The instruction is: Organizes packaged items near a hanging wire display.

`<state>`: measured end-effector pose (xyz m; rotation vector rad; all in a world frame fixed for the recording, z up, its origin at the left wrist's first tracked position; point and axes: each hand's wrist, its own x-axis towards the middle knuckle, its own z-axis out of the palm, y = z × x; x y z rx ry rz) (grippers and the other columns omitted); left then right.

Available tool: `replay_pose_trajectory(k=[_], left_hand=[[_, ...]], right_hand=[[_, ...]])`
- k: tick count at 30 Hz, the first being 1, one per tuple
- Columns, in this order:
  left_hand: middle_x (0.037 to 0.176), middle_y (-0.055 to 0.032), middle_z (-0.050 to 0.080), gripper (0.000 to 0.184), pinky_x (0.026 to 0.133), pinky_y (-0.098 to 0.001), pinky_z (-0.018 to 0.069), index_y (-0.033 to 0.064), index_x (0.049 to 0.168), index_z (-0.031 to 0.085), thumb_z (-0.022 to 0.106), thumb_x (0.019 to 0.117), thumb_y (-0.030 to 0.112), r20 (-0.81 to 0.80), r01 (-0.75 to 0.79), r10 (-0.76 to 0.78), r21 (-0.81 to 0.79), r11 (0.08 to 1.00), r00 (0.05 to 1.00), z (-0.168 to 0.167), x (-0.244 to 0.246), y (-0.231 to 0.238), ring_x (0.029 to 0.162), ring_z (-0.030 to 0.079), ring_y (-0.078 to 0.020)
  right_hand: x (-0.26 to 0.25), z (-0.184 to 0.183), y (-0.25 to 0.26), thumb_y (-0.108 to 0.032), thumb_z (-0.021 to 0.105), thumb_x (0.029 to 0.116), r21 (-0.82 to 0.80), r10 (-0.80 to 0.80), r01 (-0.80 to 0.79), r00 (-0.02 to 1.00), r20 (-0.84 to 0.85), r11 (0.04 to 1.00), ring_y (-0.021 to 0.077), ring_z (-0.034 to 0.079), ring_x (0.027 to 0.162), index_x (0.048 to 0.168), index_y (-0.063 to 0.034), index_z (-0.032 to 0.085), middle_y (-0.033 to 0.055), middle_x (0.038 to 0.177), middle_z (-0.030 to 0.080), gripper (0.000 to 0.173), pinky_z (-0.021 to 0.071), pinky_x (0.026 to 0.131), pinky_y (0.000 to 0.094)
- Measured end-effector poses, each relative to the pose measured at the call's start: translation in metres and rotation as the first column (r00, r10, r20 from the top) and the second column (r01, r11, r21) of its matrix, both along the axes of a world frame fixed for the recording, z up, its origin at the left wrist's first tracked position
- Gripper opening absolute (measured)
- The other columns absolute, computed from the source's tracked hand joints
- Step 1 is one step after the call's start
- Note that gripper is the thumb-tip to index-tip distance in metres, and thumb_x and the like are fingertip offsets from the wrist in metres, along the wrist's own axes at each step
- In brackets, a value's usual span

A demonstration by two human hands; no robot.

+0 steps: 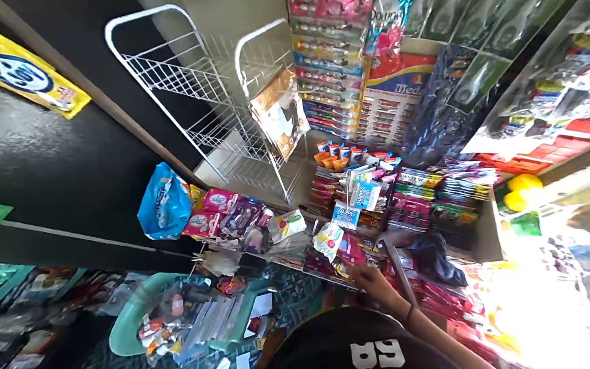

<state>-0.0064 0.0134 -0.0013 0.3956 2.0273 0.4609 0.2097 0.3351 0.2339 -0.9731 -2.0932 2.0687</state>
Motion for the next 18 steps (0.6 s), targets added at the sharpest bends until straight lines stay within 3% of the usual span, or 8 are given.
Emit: replay_pose_trajectory(k=[1,3,6,8,10,13,16,18], left_hand=[[0.129,-0.0291,0.064,0.036,0.111,-0.0549,0.0409,-0.0075,0.126,0.066,0.051,0.1075,0.02,-0.012,0.004,-0.003,0.04,0.999,1.0,-0.014,-0.002,-0.001,0.126,0.059,-0.0421],[0.13,-0.0309,0.063,0.037,0.112,-0.0543,0.0389,-0.0096,0.126,0.065,0.053,0.1073,0.021,-0.011,0.067,-0.067,0.016,0.998,0.998,0.0,-0.004,0.014,0.127,0.057,-0.0432],[0.133,-0.0304,0.061,0.043,0.113,-0.0569,0.0367,-0.0087,0.127,0.064,0.048,0.109,0.026,0.02,0.393,-0.396,-0.169,0.904,0.918,0.087,-0.009,0.068,0.131,0.054,-0.0438],[0.127,-0.0329,0.063,0.041,0.108,-0.0571,0.0409,-0.0126,0.125,0.063,0.048,0.1091,0.022,0.081,0.46,-0.454,-0.085,0.884,0.887,0.154,-0.015,0.105,0.123,0.058,-0.0447],[0.12,-0.0299,0.065,0.038,0.102,-0.0524,0.0476,-0.0121,0.125,0.061,0.051,0.1077,0.019,0.052,0.266,-0.279,0.174,0.948,0.959,0.222,-0.026,0.139,0.113,0.064,-0.0389],[0.124,-0.024,0.067,0.038,0.102,-0.0457,0.052,-0.0084,0.131,0.06,0.05,0.1075,0.019,-0.198,0.111,0.0,0.552,0.827,0.98,0.324,-0.048,0.198,0.114,0.067,-0.0309],[0.129,-0.0251,0.065,0.037,0.101,-0.0509,0.0504,-0.0053,0.135,0.059,0.051,0.1077,0.018,-0.488,0.196,0.27,0.709,0.677,0.83,0.376,-0.087,0.251,0.116,0.065,-0.0352],[0.133,-0.0271,0.062,0.039,0.101,-0.0517,0.0506,-0.0041,0.138,0.058,0.053,0.1072,0.02,-0.568,0.26,0.418,0.762,0.594,0.709,0.396,-0.113,0.284,0.119,0.063,-0.0385]], right_hand=[[0.005,-0.001,-0.001,-0.008,0.049,0.106,0.001,-0.017,0.017,1.0,0.003,1.0,0.0148,0.067,0.098,0.127,0.0068,0.063,0.0168,0.115,0.069,0.029,0.0547,0.09,0.0316],[0.016,-0.002,-0.002,-0.007,0.049,0.1055,0.004,-0.056,0.056,0.998,0.015,0.998,0.0142,0.066,0.097,0.126,0.0071,0.063,0.0166,0.114,0.069,0.028,0.0544,0.089,0.0311],[0.031,-0.004,-0.002,-0.007,0.05,0.1052,0.032,-0.109,0.108,0.993,0.037,0.994,0.0138,0.067,0.095,0.125,0.0068,0.064,0.0161,0.113,0.069,0.028,0.0552,0.087,0.0306],[0.04,-0.006,0.0,-0.008,0.05,0.1054,0.031,-0.154,0.152,0.986,0.059,0.988,0.0144,0.067,0.096,0.125,0.0061,0.064,0.0158,0.114,0.069,0.028,0.056,0.087,0.0313],[0.046,-0.008,0.003,-0.007,0.051,0.105,0.037,-0.21,0.208,0.976,0.057,0.977,0.0152,0.068,0.098,0.125,0.0063,0.065,0.0165,0.116,0.07,0.028,0.0558,0.09,0.0325],[0.048,-0.008,0.005,-0.007,0.051,0.1041,0.069,-0.255,0.251,0.966,0.05,0.965,0.0149,0.068,0.096,0.123,0.0063,0.065,0.0161,0.113,0.07,0.027,0.0561,0.088,0.0326],[0.047,-0.004,0.006,-0.005,0.05,0.1042,0.111,-0.255,0.246,0.965,0.067,0.963,0.0161,0.068,0.093,0.122,0.0066,0.066,0.0167,0.112,0.07,0.027,0.0565,0.086,0.0334],[0.046,-0.002,0.006,-0.005,0.05,0.1045,0.137,-0.246,0.235,0.967,0.069,0.962,0.0162,0.068,0.093,0.123,0.0069,0.066,0.0168,0.111,0.07,0.027,0.0564,0.086,0.0334]])
